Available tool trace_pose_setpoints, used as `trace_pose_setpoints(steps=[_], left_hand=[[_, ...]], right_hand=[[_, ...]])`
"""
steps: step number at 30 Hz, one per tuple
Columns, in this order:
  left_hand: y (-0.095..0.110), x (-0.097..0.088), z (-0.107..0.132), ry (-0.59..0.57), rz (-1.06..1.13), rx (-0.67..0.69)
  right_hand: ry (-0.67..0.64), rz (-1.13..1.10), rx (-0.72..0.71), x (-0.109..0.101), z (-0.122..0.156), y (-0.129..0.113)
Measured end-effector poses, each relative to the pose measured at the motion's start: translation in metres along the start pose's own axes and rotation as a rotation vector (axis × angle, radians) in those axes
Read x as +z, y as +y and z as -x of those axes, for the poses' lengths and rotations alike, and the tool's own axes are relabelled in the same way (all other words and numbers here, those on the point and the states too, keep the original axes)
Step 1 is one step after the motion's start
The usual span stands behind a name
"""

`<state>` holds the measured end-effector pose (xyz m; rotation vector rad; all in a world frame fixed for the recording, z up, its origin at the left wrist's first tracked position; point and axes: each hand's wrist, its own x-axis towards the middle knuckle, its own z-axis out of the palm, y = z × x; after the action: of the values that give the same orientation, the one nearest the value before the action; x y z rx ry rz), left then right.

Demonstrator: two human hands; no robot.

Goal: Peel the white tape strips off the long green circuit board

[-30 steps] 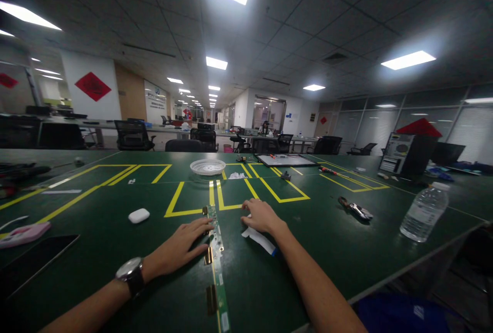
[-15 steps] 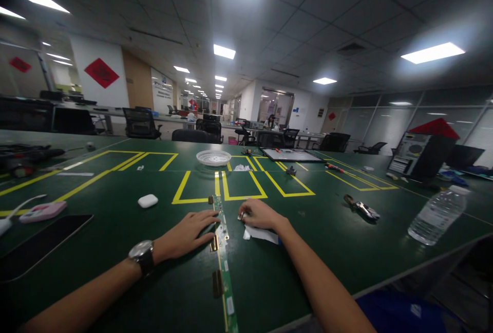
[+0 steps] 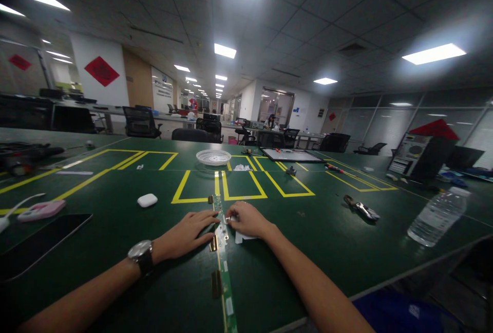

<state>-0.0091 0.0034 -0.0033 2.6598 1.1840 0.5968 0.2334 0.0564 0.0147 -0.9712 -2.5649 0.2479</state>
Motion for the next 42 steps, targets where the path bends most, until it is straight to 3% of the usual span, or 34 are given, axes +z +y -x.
trace_pose_setpoints(steps=[7, 17, 33, 38, 42], left_hand=[[-0.001, 0.001, -0.001, -0.011, 0.009, 0.02], [0.001, -0.015, -0.005, -0.12, 0.068, 0.02], [0.002, -0.008, -0.002, -0.122, 0.013, 0.017], [-0.006, -0.005, -0.004, -0.003, 0.101, -0.004], [-0.017, -0.002, -0.005, 0.202, 0.23, -0.138]], right_hand=[[0.003, -0.036, -0.032, 0.0, 0.001, 0.004], [-0.015, -0.099, -0.108, -0.001, 0.0, 0.008], [0.041, -0.132, -0.135, 0.005, 0.0, 0.011], [0.052, -0.195, -0.204, 0.002, -0.006, 0.004], [-0.079, -0.172, -0.242, -0.001, -0.012, 0.002]])
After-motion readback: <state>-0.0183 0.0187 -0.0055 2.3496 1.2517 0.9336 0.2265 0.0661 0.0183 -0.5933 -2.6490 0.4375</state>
